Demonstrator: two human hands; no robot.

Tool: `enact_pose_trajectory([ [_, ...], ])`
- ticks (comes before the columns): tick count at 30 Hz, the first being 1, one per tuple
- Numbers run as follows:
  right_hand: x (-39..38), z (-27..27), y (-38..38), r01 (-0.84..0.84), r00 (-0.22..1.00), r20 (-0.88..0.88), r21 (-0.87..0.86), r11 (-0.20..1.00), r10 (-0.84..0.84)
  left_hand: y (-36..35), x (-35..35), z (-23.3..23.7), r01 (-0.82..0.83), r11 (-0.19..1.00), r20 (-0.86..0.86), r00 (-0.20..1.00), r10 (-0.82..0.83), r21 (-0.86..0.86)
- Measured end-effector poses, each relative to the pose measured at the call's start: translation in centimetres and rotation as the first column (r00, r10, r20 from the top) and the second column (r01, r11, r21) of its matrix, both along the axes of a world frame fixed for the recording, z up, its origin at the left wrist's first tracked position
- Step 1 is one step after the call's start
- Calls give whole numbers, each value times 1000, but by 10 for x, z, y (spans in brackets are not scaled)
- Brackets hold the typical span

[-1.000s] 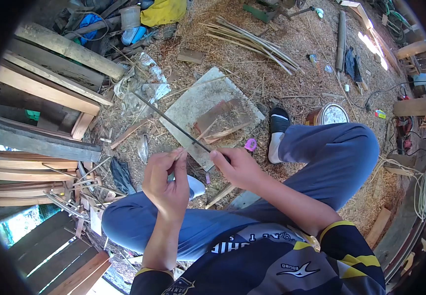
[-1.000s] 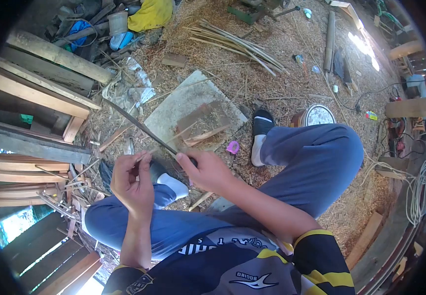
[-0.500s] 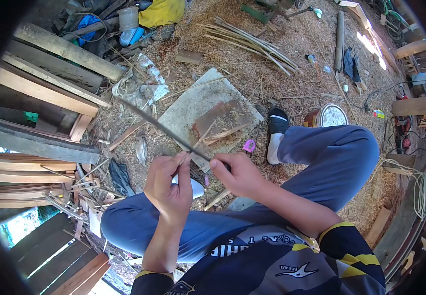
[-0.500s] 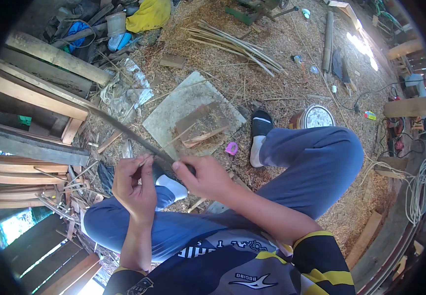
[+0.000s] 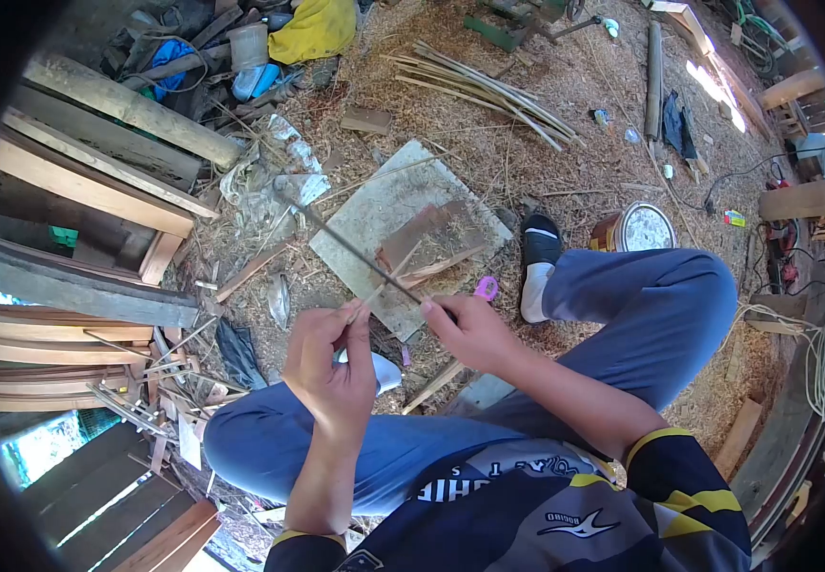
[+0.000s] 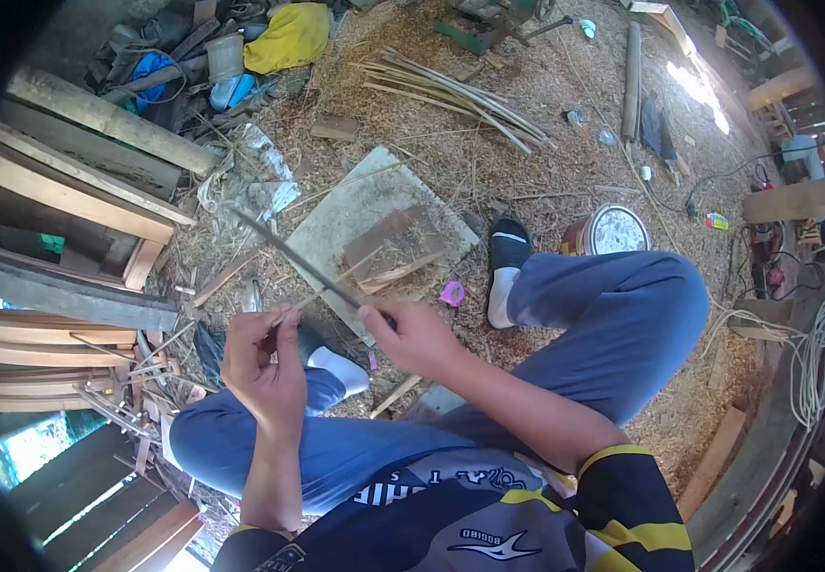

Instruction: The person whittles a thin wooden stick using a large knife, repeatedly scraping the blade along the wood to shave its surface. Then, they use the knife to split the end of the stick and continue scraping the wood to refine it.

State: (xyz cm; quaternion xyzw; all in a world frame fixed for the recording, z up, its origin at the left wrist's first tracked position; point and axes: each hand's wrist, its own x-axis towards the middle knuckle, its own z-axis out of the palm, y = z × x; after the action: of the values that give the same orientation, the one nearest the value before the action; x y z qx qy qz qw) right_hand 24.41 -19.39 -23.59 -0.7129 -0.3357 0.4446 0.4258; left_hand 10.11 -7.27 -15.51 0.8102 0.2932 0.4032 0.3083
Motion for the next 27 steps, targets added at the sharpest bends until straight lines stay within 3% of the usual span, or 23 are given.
enact_pose_trajectory([
  [4,-5,-13,-3,8,999,42,82,997,-12,-1,-6,4,40,999,-69,997,-41,-18],
  [7,2,-31,0,66,998,-6,-99,993,-67,0,-4,2,-14,999,-15,1000,13,-40],
  [10,-4,-2,-4,-5,998,58,102,995,-1,-2,-3,4,-2,1000,-21,1000,2,-10],
  [13,-4,33,-4,-55,998,19,156,986,52,-1,-3,4,-7,1000,-7,1000,7,-29],
  [22,-5,38,-6,-20,1000,13,202,979,18,-13,0,7,18,1000,-59,998,-18,-1],
  [27,-5,30,-4,12,1000,-2,141,990,-12,-13,-2,3,55,998,-55,997,-54,17],
])
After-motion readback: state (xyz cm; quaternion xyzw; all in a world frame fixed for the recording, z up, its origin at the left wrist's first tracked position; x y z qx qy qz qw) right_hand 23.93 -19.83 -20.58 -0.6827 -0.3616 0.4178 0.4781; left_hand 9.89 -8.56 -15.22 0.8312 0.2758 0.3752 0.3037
